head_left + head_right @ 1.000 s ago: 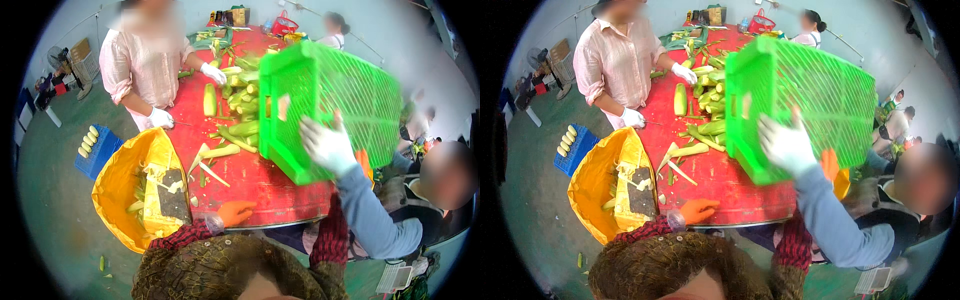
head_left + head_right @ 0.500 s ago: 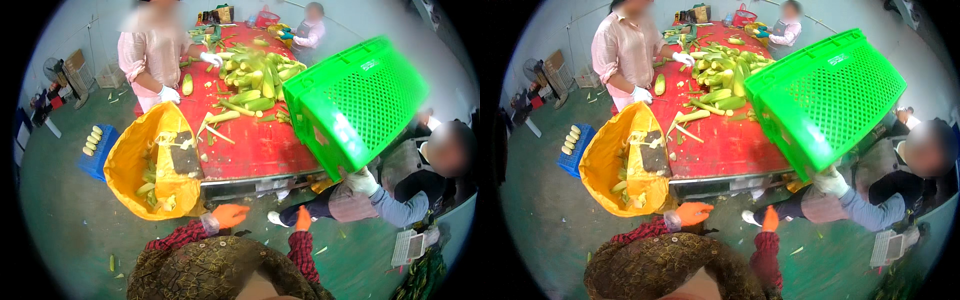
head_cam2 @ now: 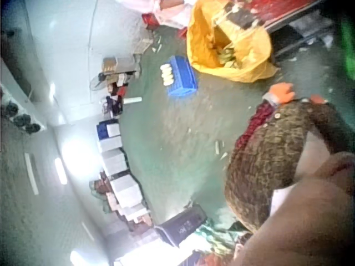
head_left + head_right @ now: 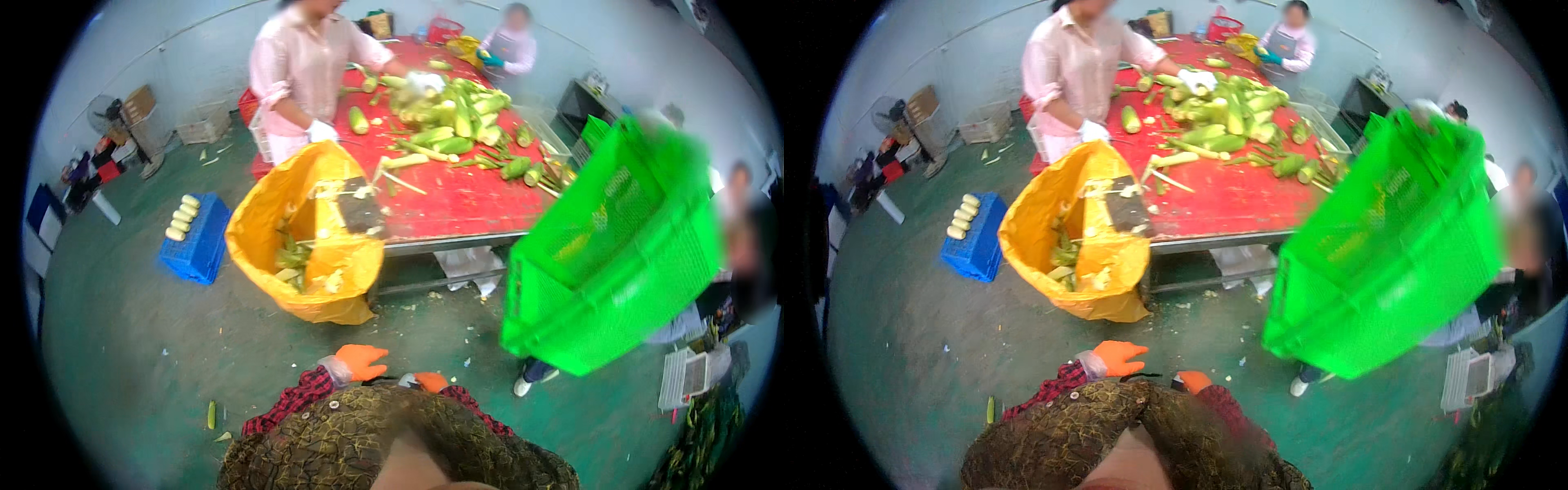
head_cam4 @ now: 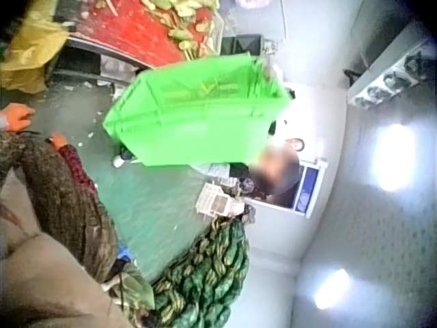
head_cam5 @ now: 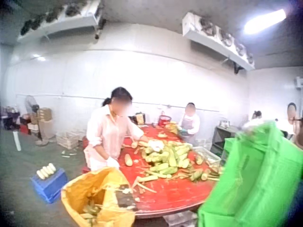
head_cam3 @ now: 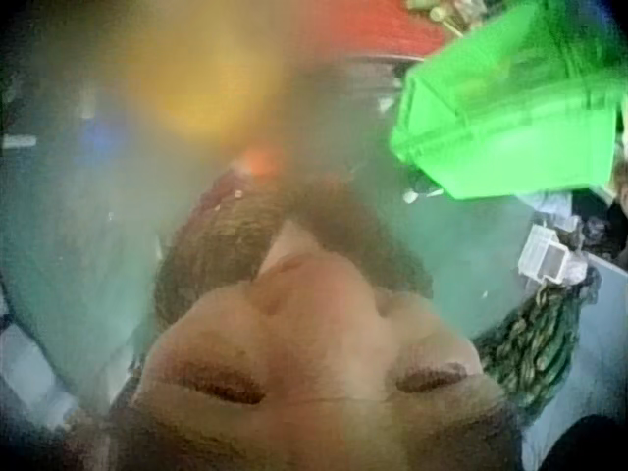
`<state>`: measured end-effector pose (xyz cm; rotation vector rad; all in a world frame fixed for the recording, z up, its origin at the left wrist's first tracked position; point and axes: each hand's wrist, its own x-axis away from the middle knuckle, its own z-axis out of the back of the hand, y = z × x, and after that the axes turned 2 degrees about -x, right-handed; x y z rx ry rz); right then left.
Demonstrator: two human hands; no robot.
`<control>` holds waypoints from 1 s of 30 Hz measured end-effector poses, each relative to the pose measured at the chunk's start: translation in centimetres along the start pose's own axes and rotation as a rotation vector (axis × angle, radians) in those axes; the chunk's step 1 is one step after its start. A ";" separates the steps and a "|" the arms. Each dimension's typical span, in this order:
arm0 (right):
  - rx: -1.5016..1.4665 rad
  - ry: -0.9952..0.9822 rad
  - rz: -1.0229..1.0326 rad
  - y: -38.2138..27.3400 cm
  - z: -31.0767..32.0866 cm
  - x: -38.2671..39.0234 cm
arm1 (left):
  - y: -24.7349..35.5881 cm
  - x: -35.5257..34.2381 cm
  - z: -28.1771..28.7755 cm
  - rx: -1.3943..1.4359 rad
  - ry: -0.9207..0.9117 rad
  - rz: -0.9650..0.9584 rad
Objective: The person peels husks from corn cobs by hand and with a knife, then places the cleaned cobs into a plastic crate.
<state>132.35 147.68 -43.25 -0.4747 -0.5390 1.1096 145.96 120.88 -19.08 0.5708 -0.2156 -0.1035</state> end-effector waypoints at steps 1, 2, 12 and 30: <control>0.021 -0.030 0.039 -1.7 0.8 -1.1 | -0.7 1.7 0.3 0.011 0.038 0.035; 0.054 -0.110 0.007 -3.7 1.6 -2.1 | -1.4 3.7 0.7 0.040 0.115 0.038; 0.232 -0.561 0.210 -4.6 0.1 -15.1 | -1.7 27.4 5.0 -0.011 0.277 1.050; -0.234 -0.675 -0.263 -27.8 -9.5 -45.6 | -22.7 47.6 -28.9 0.370 0.117 1.316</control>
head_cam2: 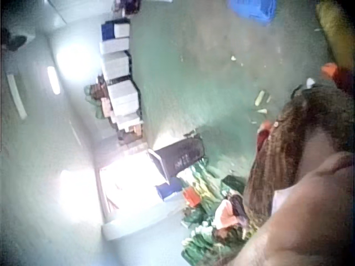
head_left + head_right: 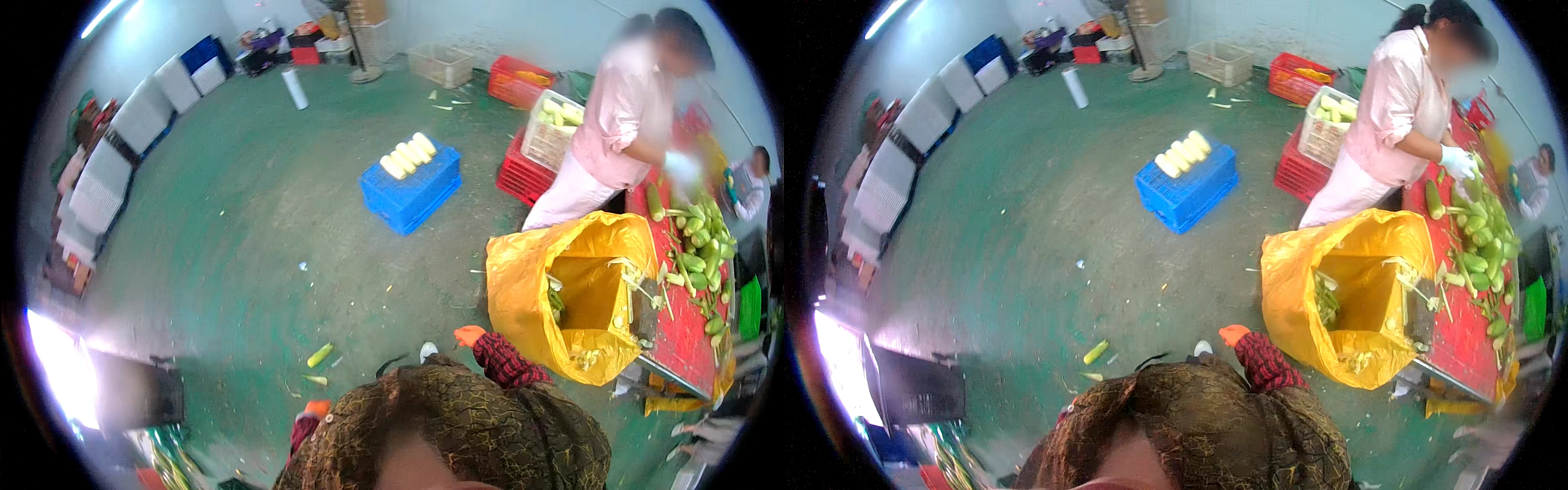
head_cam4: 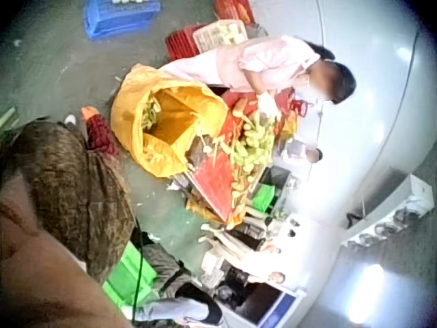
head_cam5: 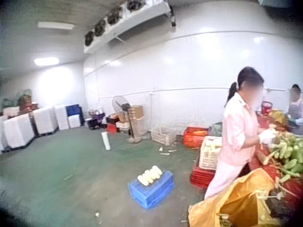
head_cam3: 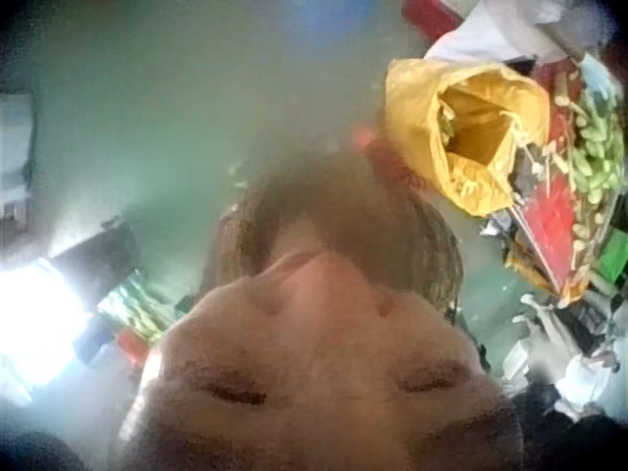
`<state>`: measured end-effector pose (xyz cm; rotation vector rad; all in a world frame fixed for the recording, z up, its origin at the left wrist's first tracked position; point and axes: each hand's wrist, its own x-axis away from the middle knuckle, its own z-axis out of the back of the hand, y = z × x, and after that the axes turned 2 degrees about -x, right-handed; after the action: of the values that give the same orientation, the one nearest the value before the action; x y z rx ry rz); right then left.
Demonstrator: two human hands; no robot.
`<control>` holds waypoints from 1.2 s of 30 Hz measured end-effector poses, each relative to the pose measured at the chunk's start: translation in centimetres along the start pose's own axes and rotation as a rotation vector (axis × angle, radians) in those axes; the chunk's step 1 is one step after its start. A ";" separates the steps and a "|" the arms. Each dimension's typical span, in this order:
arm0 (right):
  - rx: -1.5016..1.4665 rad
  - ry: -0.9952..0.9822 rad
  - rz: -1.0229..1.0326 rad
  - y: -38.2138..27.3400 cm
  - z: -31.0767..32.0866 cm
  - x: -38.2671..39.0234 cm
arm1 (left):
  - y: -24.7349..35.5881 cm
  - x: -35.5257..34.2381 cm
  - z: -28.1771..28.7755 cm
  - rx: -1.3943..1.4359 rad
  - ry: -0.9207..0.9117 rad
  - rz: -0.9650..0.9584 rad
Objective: The person peels husks from corn cobs by hand and with a knife, then places the cleaned cobs into a plastic crate.
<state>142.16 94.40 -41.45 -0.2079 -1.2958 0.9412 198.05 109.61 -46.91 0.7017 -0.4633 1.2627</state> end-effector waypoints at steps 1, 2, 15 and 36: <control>0.035 0.022 -0.010 0.0 1.1 -0.9 | 0.1 0.4 1.6 0.158 0.003 0.135; 0.018 0.053 -0.052 0.8 2.3 -2.0 | 0.4 -0.2 3.1 0.266 0.002 0.205; -0.152 0.249 -0.114 -4.8 5.4 -17.3 | -5.1 -14.9 17.1 0.413 0.033 0.273; 0.118 0.195 0.089 -40.9 12.3 -41.8 | -5.7 -47.0 69.2 0.726 0.341 -0.294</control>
<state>151.86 35.39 -42.62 -0.2605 -1.0554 1.0438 195.59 27.44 -30.57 1.0849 0.3976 1.2288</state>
